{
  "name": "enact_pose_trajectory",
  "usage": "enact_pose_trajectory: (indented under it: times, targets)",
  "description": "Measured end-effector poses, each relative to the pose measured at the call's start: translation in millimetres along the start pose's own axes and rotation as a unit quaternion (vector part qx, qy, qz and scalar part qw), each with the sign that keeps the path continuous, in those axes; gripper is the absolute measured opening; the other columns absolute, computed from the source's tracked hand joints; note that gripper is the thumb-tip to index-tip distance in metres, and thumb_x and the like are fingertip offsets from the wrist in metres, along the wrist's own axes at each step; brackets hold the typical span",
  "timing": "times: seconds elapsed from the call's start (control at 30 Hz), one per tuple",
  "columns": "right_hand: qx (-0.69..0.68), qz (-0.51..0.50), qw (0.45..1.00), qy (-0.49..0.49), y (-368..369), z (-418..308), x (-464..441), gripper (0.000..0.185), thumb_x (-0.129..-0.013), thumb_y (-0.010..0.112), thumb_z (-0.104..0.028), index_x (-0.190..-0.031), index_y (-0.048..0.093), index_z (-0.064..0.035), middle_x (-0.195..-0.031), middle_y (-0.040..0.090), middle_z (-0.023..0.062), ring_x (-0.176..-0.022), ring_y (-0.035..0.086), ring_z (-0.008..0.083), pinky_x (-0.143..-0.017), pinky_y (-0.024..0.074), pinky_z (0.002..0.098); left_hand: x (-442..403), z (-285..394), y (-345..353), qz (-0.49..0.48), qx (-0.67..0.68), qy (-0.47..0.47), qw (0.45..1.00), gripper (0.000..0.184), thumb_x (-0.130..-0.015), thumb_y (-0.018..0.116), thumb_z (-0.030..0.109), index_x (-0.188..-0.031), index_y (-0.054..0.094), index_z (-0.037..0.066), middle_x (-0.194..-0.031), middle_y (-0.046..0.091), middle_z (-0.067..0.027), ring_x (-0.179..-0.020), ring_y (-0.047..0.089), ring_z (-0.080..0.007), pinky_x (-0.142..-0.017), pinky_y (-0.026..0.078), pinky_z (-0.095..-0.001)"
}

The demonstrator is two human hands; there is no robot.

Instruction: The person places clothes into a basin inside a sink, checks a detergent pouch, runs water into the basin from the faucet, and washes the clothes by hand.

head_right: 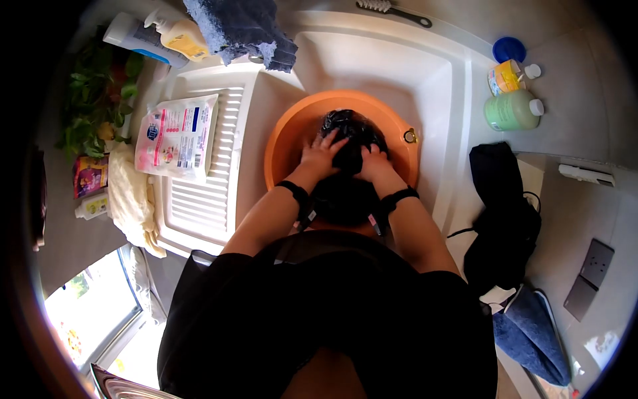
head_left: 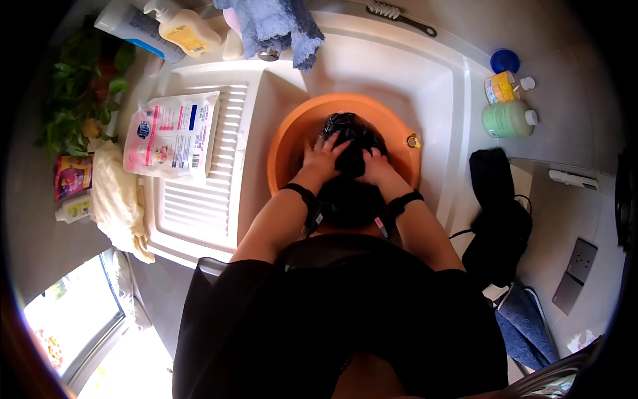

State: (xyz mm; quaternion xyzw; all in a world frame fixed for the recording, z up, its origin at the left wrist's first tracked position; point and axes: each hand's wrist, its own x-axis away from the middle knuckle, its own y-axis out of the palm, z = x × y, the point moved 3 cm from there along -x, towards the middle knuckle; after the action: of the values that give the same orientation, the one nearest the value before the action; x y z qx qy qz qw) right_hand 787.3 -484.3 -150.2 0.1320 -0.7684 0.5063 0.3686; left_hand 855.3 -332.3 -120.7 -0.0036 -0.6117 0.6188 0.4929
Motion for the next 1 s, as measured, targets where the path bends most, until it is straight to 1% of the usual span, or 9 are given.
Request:
enact_pose_trajectory:
  times: [0.17,0.3,0.4,0.43,0.47,0.53,0.57,0.9,1.0]
  targets:
    - [0.016,0.172,0.984,-0.046,-31,-10,27,0.109,-0.057,0.084,-0.037,-0.145,0.022,-0.0240,-0.139,0.030,0.0181,-0.120,0.040,0.0395,-0.103,0.0337,0.0460,-23,-8,22,0.093,0.053,-0.050,0.993,0.085,-0.073,0.071,0.036,-0.143,0.022,0.031,-0.153,0.012,-0.0061,-0.135,0.022,-0.0386,-0.106,0.027,-0.0548]
    - [0.012,0.038,0.998,-0.044,-8,0,8,0.097,-0.060,0.084,-0.031,-0.141,0.032,-0.0218,-0.137,0.032,0.0188,-0.121,0.040,0.0402,-0.101,0.0369,0.0453,-15,-1,13,0.064,-0.001,0.023,0.998,0.089,-0.074,0.069,0.023,-0.145,0.015,0.028,-0.149,0.018,-0.0164,-0.126,0.037,-0.0416,-0.103,0.033,-0.0492]
    - [-0.169,0.084,0.982,-0.030,18,26,-27,0.091,-0.061,0.083,-0.027,-0.139,0.036,-0.0198,-0.137,0.033,0.0206,-0.122,0.042,0.0380,-0.100,0.0389,0.0435,-50,-24,47,0.086,0.326,-0.084,0.938,0.085,-0.077,0.062,0.020,-0.146,0.012,0.020,-0.149,0.016,-0.0196,-0.128,0.037,-0.0405,-0.104,0.035,-0.0450]
    - [-0.248,0.096,0.964,-0.021,23,28,-31,0.068,-0.076,0.073,-0.034,-0.134,0.043,-0.0169,-0.132,0.043,0.0168,-0.117,0.048,0.0305,-0.098,0.0409,0.0399,-45,-11,42,0.109,0.380,-0.132,0.909,0.085,-0.077,0.059,0.015,-0.146,0.010,0.016,-0.146,0.019,-0.0256,-0.125,0.040,-0.0414,-0.103,0.037,-0.0395]
    - [-0.485,-0.010,0.874,-0.027,17,20,-22,0.061,-0.081,0.067,-0.038,-0.133,0.044,-0.0167,-0.129,0.047,0.0147,-0.115,0.050,0.0280,-0.098,0.0415,0.0389,-43,2,39,0.100,0.421,-0.119,0.894,0.085,-0.077,0.058,0.012,-0.146,0.009,0.017,-0.141,0.030,-0.0265,-0.124,0.042,-0.0401,-0.102,0.038,-0.0396]
    - [-0.835,-0.211,0.508,-0.025,-17,-6,14,0.050,-0.091,0.054,-0.044,-0.131,0.046,-0.0162,-0.124,0.053,0.0105,-0.112,0.053,0.0232,-0.096,0.0427,0.0369,-35,18,43,0.121,0.604,0.018,0.788,0.083,-0.081,0.060,0.013,-0.146,0.009,0.019,-0.128,0.045,-0.0222,-0.115,0.051,-0.0332,-0.098,0.040,-0.0362]
    - [-0.835,-0.123,0.535,-0.033,-14,-3,6,0.048,-0.096,0.037,-0.050,-0.128,0.048,-0.0161,-0.119,0.058,0.0054,-0.107,0.055,0.0199,-0.095,0.0437,0.0350,-25,26,39,0.140,0.620,0.045,0.771,0.082,-0.080,0.063,0.014,-0.144,0.013,0.018,-0.125,0.048,-0.0210,-0.113,0.051,-0.0314,-0.096,0.041,-0.0359]
    - [-0.786,-0.048,0.615,-0.032,-18,-29,25,0.044,-0.097,0.041,-0.044,-0.122,0.052,-0.0091,-0.114,0.059,0.0070,-0.101,0.057,0.0184,-0.090,0.0455,0.0317,36,52,-27,0.300,0.531,0.062,0.790,0.038,-0.082,0.071,0.024,-0.107,0.051,0.004,-0.094,0.064,-0.0158,-0.087,0.062,-0.0228,-0.081,0.048,-0.0340]
    - [-0.711,0.000,0.703,-0.019,-25,-40,45,0.037,-0.097,0.042,-0.036,-0.115,0.055,-0.0064,-0.106,0.062,0.0064,-0.096,0.059,0.0209,-0.087,0.0458,0.0335,30,38,-23,0.274,0.557,0.007,0.784,0.037,-0.087,0.060,0.036,-0.099,0.059,0.001,-0.092,0.065,-0.0212,-0.091,0.062,-0.0375,-0.081,0.049,-0.0382]
